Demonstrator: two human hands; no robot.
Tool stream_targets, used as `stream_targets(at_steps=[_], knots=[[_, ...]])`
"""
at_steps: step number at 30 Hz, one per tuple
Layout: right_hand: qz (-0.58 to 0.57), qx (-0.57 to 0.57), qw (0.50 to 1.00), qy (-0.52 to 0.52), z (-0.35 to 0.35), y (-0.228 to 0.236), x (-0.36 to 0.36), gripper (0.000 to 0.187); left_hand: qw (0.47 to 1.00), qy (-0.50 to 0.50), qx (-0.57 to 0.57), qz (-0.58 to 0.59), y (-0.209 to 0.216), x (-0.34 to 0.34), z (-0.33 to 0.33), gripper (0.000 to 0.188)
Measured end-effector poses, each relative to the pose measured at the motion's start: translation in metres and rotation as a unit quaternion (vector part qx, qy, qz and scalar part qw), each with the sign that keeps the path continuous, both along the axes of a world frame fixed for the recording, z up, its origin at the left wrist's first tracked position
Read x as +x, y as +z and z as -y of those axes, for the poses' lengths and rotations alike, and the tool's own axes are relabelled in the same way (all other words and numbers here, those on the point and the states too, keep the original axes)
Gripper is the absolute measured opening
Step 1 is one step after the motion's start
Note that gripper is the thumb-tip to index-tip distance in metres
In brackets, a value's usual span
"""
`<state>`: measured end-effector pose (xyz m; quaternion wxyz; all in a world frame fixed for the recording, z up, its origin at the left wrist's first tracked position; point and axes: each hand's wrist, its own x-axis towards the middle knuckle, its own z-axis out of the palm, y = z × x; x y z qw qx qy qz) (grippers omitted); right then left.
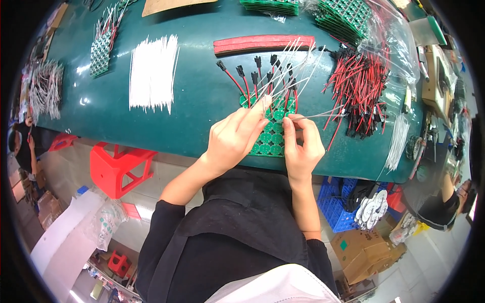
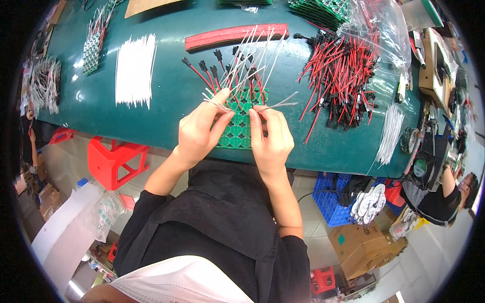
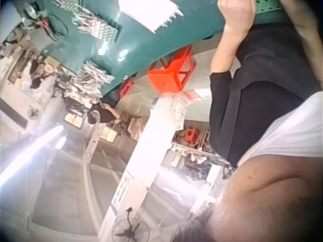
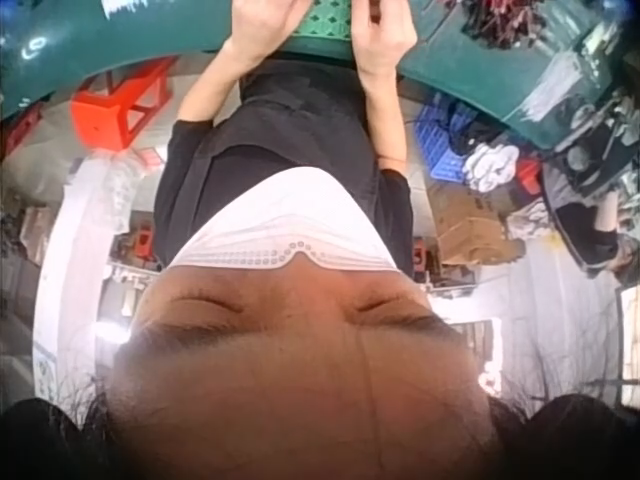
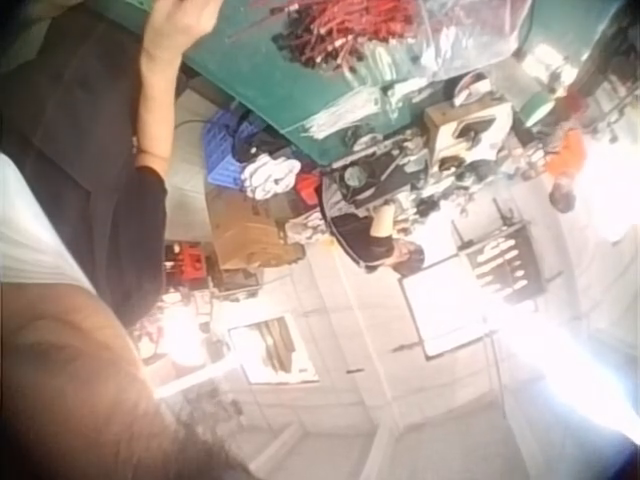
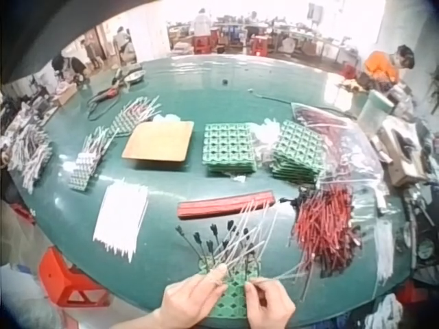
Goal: Soldering and connecting electrical wires to a multi-unit PCB panel at a factory workbench.
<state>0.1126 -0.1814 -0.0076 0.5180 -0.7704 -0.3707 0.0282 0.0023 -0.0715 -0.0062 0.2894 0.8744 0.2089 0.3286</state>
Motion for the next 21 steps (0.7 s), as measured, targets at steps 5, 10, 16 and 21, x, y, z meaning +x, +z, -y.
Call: stream_targets(at_steps=[5, 10, 16, 21], knots=[[0.029, -0.016, 0.999, 0.001, -0.0013, -0.0031, 0.0008, 0.012, 1.000, 0.002, 0.018, 0.010, -0.0040, 0.0012, 0.0001, 0.049], [0.048, -0.028, 0.998, 0.003, -0.0011, -0.0042, 0.0012, 0.015, 1.000, 0.000, 0.026, 0.010, -0.0057, 0.0023, 0.0020, 0.048], [0.064, -0.032, 0.997, 0.011, -0.0020, -0.0064, 0.0002, 0.017, 0.999, 0.021, -0.031, 0.024, -0.0077, -0.0004, 0.0025, 0.041], [0.104, -0.034, 0.994, 0.020, 0.0004, -0.0092, -0.0001, 0.021, 1.000, 0.001, -0.006, 0.021, -0.0081, -0.0003, 0.0034, 0.043]])
